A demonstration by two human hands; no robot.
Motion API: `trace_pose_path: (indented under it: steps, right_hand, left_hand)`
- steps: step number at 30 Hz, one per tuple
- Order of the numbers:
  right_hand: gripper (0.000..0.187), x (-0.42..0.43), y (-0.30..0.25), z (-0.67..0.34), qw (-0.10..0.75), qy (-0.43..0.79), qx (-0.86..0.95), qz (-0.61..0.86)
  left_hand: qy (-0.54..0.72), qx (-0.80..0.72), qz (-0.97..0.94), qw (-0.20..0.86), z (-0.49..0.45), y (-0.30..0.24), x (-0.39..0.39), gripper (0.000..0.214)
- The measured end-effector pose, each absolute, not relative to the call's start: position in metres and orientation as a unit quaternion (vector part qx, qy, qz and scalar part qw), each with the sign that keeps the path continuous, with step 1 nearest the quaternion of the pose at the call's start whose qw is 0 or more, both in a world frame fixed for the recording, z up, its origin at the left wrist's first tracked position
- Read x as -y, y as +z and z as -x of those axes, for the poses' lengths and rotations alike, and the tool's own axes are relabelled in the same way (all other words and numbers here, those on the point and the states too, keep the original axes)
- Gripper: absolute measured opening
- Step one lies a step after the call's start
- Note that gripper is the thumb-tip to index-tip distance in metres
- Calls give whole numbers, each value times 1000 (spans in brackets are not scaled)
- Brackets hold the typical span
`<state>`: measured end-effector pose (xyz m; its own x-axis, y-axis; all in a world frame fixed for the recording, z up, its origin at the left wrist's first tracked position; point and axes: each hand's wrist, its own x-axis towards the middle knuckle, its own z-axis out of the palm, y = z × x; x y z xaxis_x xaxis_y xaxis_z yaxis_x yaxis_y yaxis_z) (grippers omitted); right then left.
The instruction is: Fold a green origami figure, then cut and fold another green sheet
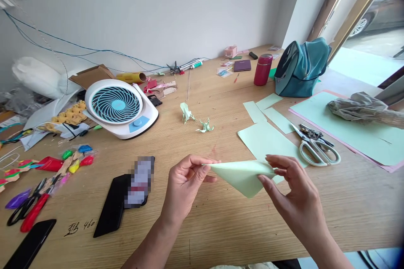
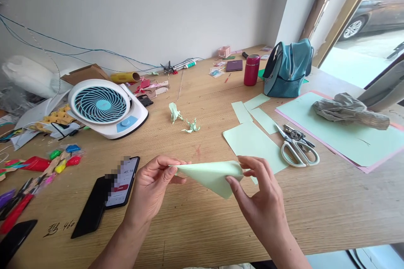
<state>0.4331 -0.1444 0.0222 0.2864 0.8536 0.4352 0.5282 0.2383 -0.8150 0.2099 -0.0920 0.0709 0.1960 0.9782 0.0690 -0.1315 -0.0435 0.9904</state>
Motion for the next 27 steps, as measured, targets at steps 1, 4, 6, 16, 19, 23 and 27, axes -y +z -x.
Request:
trace_pose_path:
  steps: [1, 4, 6, 16, 19, 23, 27]
  right_hand:
    - [32, 144, 17, -435, 544, 191, 553, 601]
    - [15, 145, 5, -439, 534, 318, 525, 581]
    - [18, 145, 3, -439, 541, 351, 518, 561]
    - [15, 146, 8, -423, 574, 368, 534, 500]
    - [18, 147, 11, -421, 566, 364, 548, 496]
    - [19, 150, 13, -419, 559, 354, 567, 491]
    - [6, 150, 6, -418, 580, 340, 537, 509]
  left_hand:
    - [499, -402, -521, 564, -210, 69, 93, 6]
    - [503, -413, -516, 557, -210, 63, 97, 7]
    - [481, -429, -558, 522, -208, 60, 97, 6]
    - [334, -352, -869, 96, -221, 67, 94, 20]
    - [336, -317, -883, 87, -238, 65, 98, 27]
    - [355, -327, -870, 100, -250, 59, 103, 23]
    - [357, -345, -859, 122, -250, 58, 105, 21]
